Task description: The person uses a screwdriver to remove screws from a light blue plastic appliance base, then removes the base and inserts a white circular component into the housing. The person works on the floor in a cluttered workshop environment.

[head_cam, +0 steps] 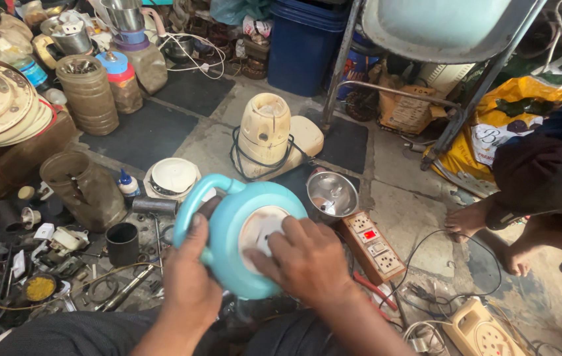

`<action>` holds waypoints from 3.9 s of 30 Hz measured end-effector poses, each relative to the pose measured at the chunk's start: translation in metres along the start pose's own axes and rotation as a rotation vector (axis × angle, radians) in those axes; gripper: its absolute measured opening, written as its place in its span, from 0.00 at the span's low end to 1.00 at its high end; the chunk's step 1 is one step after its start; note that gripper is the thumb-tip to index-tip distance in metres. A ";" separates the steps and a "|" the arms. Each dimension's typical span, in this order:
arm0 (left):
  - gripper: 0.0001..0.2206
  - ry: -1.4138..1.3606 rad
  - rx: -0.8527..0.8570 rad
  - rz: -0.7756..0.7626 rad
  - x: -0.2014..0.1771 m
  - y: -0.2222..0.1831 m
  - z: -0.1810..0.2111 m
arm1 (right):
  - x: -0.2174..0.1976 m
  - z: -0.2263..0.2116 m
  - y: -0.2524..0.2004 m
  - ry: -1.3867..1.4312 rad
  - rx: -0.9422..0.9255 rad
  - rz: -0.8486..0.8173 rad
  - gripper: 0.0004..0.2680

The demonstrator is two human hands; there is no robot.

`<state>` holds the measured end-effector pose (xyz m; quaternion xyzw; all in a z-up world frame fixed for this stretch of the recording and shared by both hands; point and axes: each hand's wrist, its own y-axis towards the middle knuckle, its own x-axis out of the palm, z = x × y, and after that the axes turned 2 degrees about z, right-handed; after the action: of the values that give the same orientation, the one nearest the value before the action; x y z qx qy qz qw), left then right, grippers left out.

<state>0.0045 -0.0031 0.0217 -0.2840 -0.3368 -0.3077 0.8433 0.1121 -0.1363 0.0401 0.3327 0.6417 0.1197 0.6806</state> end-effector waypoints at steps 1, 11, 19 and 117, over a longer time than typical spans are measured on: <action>0.22 0.064 0.068 -0.019 0.001 -0.001 -0.004 | 0.011 -0.008 0.000 -0.005 0.197 0.016 0.13; 0.21 0.057 0.125 0.045 -0.009 0.009 0.008 | 0.001 0.000 -0.007 0.456 0.284 0.102 0.07; 0.19 0.061 0.119 -0.011 -0.011 0.015 0.017 | -0.038 0.015 0.015 0.092 -0.310 -0.070 0.17; 0.18 0.027 0.105 -0.032 -0.137 0.057 0.034 | 0.085 -0.090 0.018 -0.027 -0.131 -0.253 0.09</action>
<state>-0.0485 0.1014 -0.0749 -0.2299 -0.3455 -0.3070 0.8565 0.0436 -0.0460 -0.0125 0.2057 0.6602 0.0699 0.7190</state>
